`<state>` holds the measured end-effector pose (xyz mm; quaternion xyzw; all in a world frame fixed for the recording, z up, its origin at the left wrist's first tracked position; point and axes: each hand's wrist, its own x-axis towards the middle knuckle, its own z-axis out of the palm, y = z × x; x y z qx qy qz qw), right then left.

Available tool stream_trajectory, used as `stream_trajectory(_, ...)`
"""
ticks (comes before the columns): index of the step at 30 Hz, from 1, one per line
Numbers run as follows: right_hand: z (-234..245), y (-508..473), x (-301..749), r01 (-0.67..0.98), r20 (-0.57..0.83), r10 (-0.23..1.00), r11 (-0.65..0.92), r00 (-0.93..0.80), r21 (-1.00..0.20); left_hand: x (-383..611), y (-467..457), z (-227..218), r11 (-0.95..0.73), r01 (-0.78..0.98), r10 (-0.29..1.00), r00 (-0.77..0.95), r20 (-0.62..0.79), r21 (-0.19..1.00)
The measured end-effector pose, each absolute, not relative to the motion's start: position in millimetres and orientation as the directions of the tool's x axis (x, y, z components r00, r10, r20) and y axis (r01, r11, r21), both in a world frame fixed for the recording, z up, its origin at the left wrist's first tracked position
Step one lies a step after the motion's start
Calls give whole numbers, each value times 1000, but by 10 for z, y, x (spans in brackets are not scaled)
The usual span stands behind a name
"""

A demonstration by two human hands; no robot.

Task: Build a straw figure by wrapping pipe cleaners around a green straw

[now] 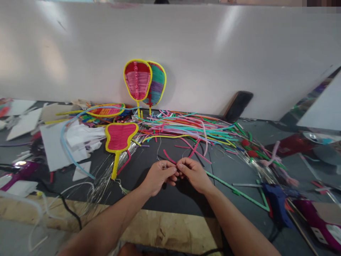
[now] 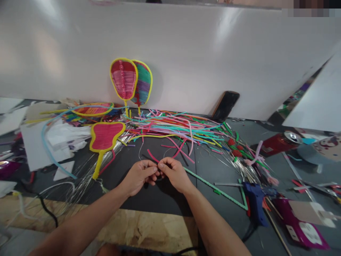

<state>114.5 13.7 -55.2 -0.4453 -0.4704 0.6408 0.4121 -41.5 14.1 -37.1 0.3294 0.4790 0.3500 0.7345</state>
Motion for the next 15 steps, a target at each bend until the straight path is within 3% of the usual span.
stream_trajectory(9, -580, 161, 1152, -272, -206, 954, -261, -216, -926, -398, 145, -346, 536, -210, 835, 278, -476, 818)
stream_trajectory(15, -563, 248, 1231, -442, -191, 981, -184, -28, -878, -393, 146, -348, 549, -196, 827, 269, -493, 813)
